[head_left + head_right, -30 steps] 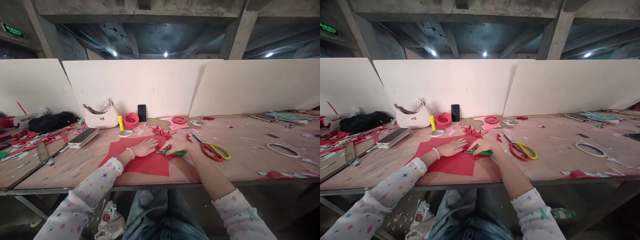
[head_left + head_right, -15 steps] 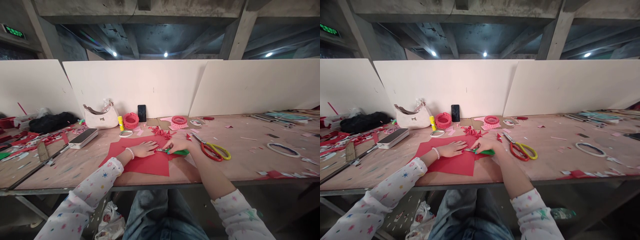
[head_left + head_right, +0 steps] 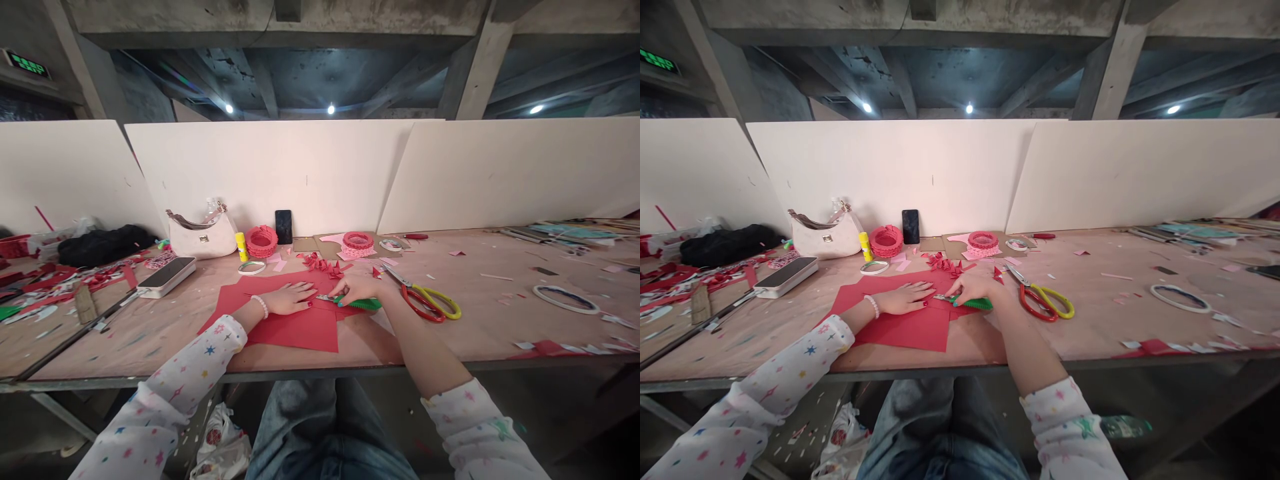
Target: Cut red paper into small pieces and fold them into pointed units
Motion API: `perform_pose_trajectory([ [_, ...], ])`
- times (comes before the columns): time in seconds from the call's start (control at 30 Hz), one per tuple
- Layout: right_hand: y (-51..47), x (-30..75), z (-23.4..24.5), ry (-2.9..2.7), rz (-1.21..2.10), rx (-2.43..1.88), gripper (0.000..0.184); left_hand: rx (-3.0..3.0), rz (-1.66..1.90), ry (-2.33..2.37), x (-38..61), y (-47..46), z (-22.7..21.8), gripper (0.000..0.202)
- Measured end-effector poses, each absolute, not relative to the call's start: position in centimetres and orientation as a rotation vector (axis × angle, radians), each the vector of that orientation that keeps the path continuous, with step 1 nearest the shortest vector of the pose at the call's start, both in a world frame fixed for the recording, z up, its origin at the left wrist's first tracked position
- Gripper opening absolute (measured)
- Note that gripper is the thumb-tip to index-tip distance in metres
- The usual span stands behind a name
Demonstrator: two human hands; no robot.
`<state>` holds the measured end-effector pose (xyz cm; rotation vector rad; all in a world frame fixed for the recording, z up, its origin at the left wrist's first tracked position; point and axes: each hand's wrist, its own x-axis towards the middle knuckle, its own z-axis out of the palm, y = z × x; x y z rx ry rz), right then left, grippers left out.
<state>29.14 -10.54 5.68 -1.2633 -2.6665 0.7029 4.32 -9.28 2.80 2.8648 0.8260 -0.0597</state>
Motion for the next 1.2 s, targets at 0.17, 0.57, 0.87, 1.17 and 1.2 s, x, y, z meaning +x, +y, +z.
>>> perform_pose_trajectory([
  [0.17, -10.4, 29.3, 5.6, -2.670, 0.649, -1.303, 0.046, 2.851, -0.064, 0.833, 4.3, -9.3, 2.8, 0.054],
  [0.57, -10.0, 29.6, 5.3, -2.662, 0.627, -1.335, 0.043, 2.862, -0.056, 0.830, 4.2, -8.9, 2.4, 0.055],
  [0.87, -9.9, 30.1, 5.1, -2.646, 0.671, -1.300, 0.039, 2.845, -0.013, 0.805, 4.2, -8.9, 2.6, 0.053],
  [1.17, -10.8, 28.8, 5.6, -2.657, 0.673, -1.246, 0.038, 2.676, 0.098, 0.676, 3.6, -9.3, 4.1, 0.041],
  [1.2, -11.0, 28.5, 5.7, -2.642, 0.687, -1.236, 0.037, 2.654, 0.127, 0.675, 3.5, -9.2, 4.1, 0.039],
])
